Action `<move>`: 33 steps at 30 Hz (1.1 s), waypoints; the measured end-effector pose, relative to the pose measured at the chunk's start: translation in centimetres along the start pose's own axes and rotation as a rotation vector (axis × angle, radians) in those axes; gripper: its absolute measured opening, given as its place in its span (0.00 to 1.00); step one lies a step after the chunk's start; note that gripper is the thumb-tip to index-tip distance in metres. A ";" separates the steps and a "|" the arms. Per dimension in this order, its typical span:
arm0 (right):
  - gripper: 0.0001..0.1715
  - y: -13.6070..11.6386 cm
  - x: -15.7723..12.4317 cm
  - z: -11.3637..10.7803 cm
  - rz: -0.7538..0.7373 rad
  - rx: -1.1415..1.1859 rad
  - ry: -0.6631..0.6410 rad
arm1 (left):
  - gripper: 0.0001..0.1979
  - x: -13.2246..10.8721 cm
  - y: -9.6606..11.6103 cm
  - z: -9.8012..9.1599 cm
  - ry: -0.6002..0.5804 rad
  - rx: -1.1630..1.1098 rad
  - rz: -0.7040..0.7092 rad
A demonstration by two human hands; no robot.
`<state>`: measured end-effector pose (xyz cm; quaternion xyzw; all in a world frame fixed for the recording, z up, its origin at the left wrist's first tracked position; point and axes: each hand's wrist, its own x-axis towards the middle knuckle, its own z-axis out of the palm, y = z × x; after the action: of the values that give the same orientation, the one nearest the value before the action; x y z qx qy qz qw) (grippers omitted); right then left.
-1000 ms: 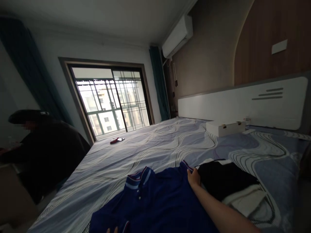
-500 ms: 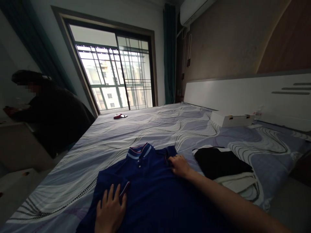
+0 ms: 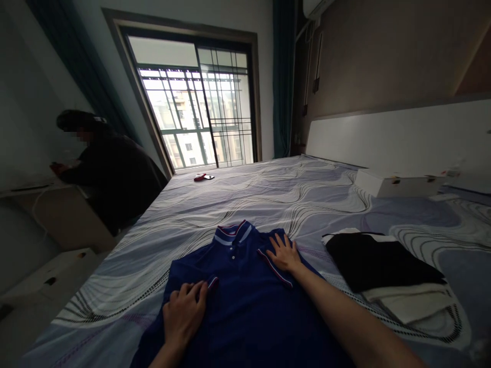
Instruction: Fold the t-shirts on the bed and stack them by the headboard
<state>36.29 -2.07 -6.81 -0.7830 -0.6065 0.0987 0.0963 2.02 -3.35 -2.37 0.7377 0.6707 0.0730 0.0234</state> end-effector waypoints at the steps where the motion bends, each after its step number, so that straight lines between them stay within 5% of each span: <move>1: 0.42 0.0 0.6 0.2 0.002 -0.001 0.008 | 0.31 1.7 -0.3 -0.5 -0.005 -0.015 -0.024; 4: 0.43 0.0 2.8 0.3 0.011 -0.021 0.089 | 0.30 7.4 -0.7 -0.8 0.095 -0.023 -0.088; 8: 0.45 -0.9 6.2 -0.2 0.000 -0.068 0.228 | 0.31 13.1 0.2 1.9 0.230 0.005 -0.096; 14: 0.24 -2.0 10.7 -0.8 -0.152 -0.143 0.235 | 0.27 17.4 0.4 4.2 0.189 0.128 0.205; 18: 0.25 -1.5 15.4 -0.5 -0.135 -0.241 0.354 | 0.26 22.5 -1.1 4.4 0.326 0.171 0.220; 24: 0.35 -1.5 23.8 -0.9 -0.146 -0.222 0.409 | 0.34 30.2 -1.5 5.0 0.252 0.102 0.228; 27: 0.43 -1.3 25.8 -1.2 -0.172 -0.191 0.410 | 0.33 31.6 -1.5 4.9 0.217 0.079 0.219; 33: 0.35 -0.7 24.5 0.7 -0.144 -0.040 0.347 | 0.36 29.5 -1.0 5.8 0.226 0.076 0.196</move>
<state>41.47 21.89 -8.27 -0.7446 -0.6370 -0.0570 0.1909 4.45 26.44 -6.03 0.7872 0.5959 0.1322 -0.0875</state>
